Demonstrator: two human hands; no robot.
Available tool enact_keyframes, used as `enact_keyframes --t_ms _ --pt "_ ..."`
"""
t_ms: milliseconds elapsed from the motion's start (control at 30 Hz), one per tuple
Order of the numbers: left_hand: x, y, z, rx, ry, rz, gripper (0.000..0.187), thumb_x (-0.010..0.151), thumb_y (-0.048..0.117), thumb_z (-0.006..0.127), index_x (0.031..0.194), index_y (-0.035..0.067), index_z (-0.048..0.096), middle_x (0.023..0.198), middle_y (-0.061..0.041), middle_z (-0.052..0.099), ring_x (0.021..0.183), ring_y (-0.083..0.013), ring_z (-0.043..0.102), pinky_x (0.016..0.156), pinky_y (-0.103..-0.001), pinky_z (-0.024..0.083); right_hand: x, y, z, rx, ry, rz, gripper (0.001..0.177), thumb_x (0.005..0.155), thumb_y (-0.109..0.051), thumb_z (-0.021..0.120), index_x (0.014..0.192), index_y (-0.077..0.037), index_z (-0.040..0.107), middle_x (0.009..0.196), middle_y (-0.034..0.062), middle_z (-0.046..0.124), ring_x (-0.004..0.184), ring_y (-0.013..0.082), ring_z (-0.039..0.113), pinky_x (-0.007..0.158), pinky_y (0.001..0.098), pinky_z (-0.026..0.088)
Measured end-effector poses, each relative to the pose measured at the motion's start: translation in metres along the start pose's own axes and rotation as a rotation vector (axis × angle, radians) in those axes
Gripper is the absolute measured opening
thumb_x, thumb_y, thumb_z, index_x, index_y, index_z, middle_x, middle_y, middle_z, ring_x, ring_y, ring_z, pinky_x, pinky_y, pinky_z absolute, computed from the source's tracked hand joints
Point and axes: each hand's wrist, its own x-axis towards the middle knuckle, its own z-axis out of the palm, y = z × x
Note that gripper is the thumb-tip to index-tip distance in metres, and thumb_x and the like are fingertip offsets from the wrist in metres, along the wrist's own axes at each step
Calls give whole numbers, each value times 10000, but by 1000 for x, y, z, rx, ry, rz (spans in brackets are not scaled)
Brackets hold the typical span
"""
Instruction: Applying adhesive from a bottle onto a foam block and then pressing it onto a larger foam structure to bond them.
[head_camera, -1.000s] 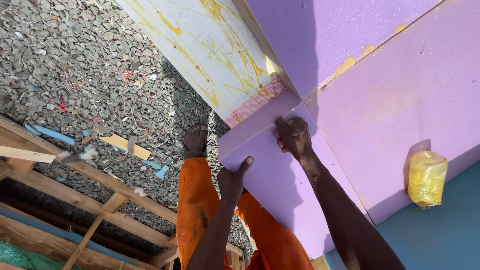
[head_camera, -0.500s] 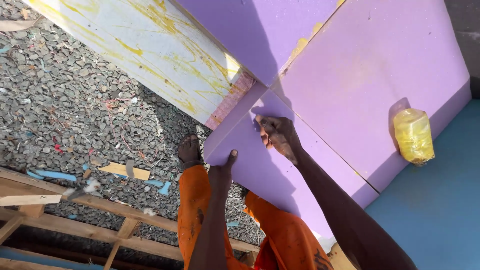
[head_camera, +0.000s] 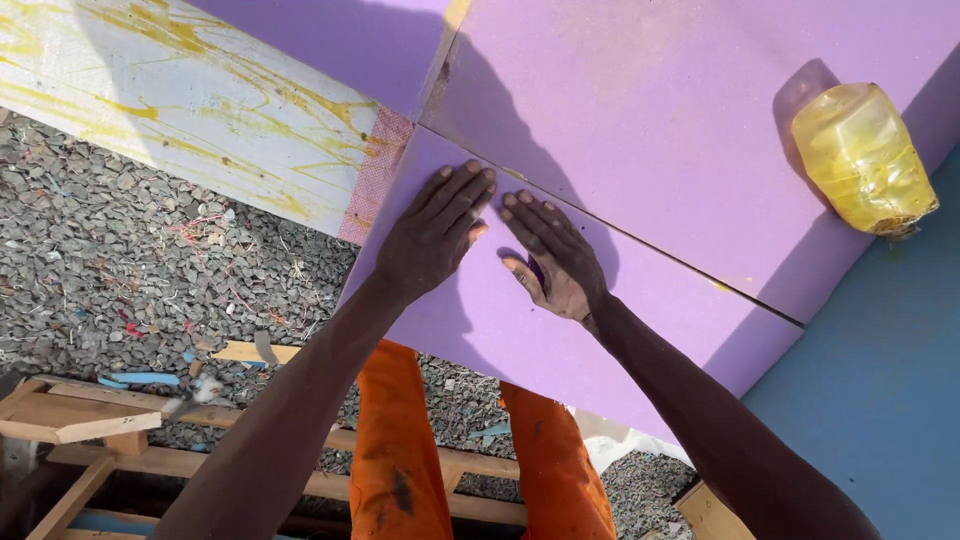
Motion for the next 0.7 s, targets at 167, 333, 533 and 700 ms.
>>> enact_keyframes --t_ms 167,333,533,700 --pt "-2 1 4 -73 47 -76 306 1054 233 615 1258 21 699 1392 -118 658 1341 -274 587 1183 -415 421 -6 6 6 -31 -25 38 490 1025 -326 626 1449 -80 602 1472 107 613 1380 271 565 1176 392 404" --pt "4 -1 8 -76 93 -126 275 1002 268 709 1177 62 765 1289 -81 732 1246 -235 670 1141 -371 488 2 3 -1 -1 -47 72 472 1055 -329 564 1458 -84 589 1474 95 608 1372 261 570 1168 392 422" --pt "10 -4 11 -90 32 -174 240 1002 272 695 1106 79 793 1219 -76 765 1191 -211 703 1118 -348 502 9 10 -4 89 -42 135 442 1042 -299 588 1435 -100 616 1416 88 646 1341 264 593 1138 410 458" --pt "9 -9 15 -69 3 -159 288 1023 312 647 1173 95 762 1245 -69 748 1207 -213 692 1114 -342 506 12 22 3 143 -60 109 456 1040 -252 586 1470 -100 586 1418 111 636 1338 291 586 1120 426 468"
